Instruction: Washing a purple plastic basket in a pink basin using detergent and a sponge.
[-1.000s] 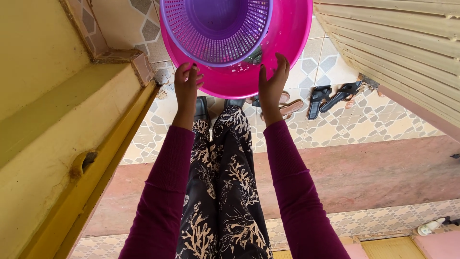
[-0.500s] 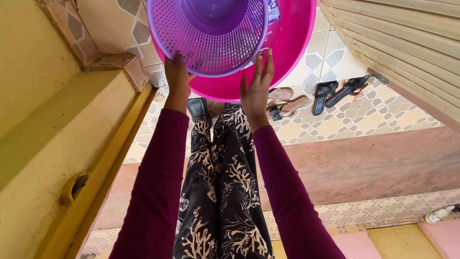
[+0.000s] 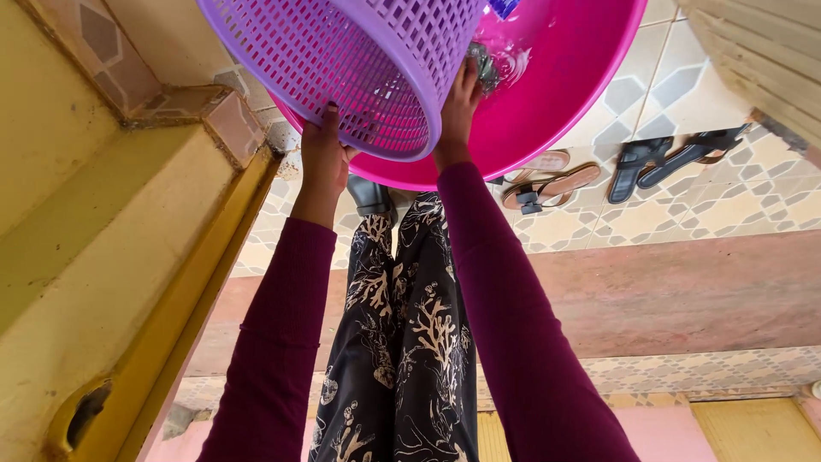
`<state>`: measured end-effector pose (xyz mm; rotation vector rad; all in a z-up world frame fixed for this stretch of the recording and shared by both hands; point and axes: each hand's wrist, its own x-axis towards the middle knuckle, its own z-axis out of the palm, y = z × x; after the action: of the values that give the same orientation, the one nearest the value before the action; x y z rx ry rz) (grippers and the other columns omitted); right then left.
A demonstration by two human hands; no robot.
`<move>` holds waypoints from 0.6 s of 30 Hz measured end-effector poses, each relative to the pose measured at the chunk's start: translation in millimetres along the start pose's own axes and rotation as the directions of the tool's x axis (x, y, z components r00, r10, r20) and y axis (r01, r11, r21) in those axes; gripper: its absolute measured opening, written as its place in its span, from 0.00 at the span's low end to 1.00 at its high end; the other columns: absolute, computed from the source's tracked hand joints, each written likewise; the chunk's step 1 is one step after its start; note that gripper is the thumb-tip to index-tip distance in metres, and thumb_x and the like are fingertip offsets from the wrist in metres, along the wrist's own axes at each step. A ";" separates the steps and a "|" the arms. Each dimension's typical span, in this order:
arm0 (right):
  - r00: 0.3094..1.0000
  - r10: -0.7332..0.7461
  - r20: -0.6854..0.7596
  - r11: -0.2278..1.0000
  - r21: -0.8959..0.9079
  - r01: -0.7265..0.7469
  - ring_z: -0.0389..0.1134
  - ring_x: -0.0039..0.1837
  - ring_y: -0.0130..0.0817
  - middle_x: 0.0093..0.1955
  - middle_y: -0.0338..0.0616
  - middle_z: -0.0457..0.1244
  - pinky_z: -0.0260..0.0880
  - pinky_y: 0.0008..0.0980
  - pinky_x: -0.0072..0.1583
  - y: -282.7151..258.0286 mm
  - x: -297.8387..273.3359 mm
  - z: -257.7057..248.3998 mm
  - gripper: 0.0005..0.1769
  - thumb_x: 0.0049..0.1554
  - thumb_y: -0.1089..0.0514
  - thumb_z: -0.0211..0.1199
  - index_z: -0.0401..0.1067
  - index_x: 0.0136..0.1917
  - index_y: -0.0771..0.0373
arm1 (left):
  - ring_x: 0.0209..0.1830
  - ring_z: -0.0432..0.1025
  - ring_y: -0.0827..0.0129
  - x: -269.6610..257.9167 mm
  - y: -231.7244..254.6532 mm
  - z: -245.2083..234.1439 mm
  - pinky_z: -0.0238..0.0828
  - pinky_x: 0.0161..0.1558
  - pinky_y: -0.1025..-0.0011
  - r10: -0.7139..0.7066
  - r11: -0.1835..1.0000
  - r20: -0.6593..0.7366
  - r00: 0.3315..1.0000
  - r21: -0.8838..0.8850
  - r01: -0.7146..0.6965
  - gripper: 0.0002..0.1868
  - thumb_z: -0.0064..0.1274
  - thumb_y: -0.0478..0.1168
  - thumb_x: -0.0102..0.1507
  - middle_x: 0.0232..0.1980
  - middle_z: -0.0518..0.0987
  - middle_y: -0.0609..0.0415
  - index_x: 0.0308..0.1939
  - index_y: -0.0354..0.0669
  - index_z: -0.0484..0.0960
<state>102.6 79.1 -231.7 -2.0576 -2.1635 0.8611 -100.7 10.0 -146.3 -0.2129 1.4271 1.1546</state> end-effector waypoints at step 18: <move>0.992 0.031 0.122 0.846 0.525 -0.091 0.71 0.55 0.47 0.54 0.51 0.65 0.75 0.45 0.57 38.4 -17.2 -34.9 0.14 0.55 0.70 0.61 0.70 0.55 0.66 | 0.70 0.67 0.63 59.1 -34.8 -6.3 0.68 0.69 0.60 0.236 0.878 0.119 0.965 0.399 -0.264 0.41 0.55 0.46 0.73 0.69 0.71 0.47 0.77 0.39 0.43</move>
<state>153.4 74.6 -211.9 -1.8293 -1.6390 1.4175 -95.2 17.3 -214.6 0.3161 1.6351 1.0228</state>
